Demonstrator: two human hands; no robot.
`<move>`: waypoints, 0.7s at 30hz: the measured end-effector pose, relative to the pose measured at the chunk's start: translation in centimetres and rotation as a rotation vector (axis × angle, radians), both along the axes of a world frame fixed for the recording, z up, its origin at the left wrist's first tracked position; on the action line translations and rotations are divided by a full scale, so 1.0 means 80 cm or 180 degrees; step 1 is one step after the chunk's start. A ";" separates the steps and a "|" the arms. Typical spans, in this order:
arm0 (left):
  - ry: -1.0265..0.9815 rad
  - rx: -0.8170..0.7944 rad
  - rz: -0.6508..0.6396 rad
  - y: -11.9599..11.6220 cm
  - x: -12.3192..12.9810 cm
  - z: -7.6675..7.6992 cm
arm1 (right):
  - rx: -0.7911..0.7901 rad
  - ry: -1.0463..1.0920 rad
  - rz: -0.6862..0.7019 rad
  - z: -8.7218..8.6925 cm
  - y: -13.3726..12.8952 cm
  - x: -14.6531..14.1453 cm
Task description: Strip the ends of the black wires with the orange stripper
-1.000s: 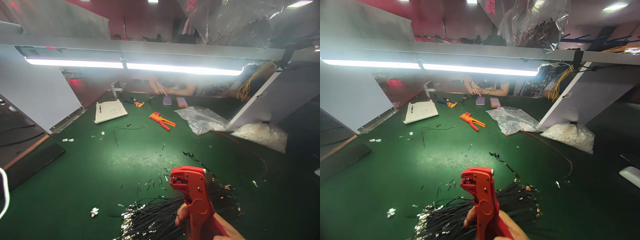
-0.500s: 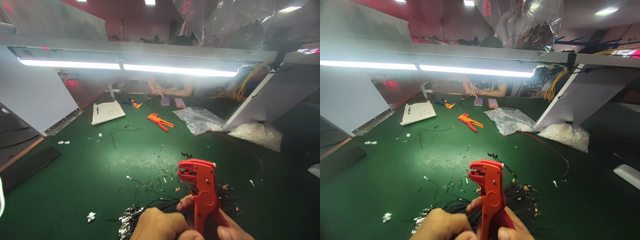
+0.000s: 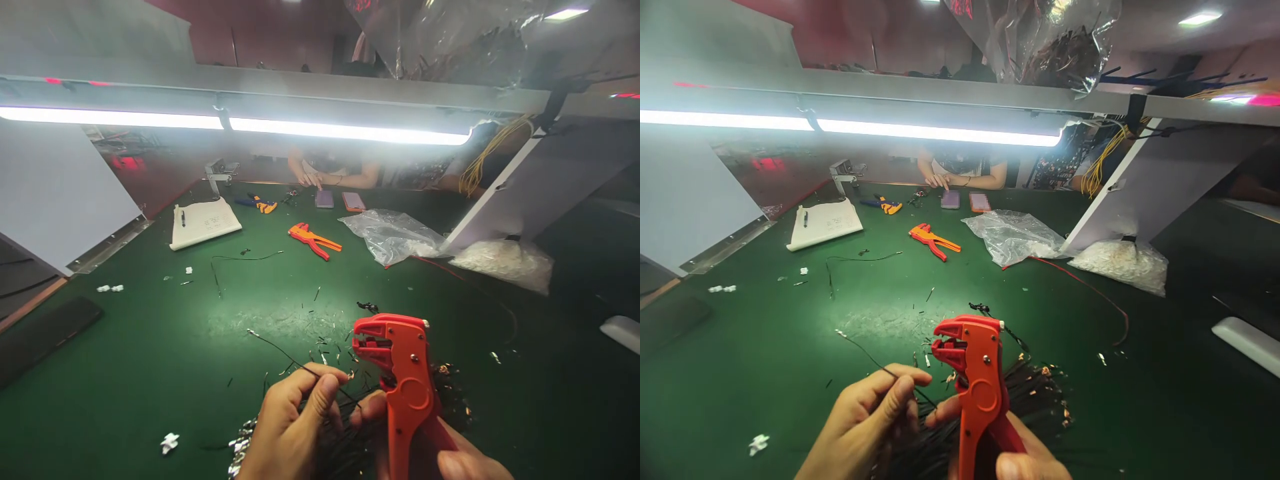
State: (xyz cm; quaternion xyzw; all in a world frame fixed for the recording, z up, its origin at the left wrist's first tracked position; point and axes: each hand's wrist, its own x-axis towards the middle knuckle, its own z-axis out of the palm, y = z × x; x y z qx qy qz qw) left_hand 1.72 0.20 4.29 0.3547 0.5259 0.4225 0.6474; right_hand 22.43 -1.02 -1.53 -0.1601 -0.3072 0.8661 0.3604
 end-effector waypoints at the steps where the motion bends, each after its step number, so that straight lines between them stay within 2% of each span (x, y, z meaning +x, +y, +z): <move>1: -0.0133 -0.0097 0.0090 0.001 -0.001 0.003 | 0.0011 -0.0009 0.0056 0.000 0.001 0.000; 4: -0.0162 -0.0152 0.0395 0.002 -0.005 0.008 | -0.0003 0.0017 0.0048 0.001 0.002 -0.002; 11: 0.0471 0.0256 0.0888 -0.003 -0.012 0.007 | -0.0303 0.0295 0.0022 0.003 0.006 -0.006; 13: 0.0761 0.0585 0.1272 -0.005 -0.015 0.003 | -0.0338 0.0358 -0.0001 0.003 0.008 -0.006; 15: 0.0941 0.1171 0.1773 -0.006 -0.019 -0.001 | -0.0343 0.0446 0.0012 0.000 0.009 -0.005; 17: 0.0897 0.1765 0.2228 -0.005 -0.023 -0.005 | -0.0317 0.0511 0.0233 -0.005 0.010 -0.003; 19: 0.0709 0.2056 0.2495 -0.003 -0.027 -0.007 | -0.0349 0.0520 0.0510 -0.012 0.009 0.001; 21: 0.0515 0.2078 0.2534 -0.002 -0.030 -0.007 | -0.0441 0.0510 0.0626 -0.020 0.007 0.004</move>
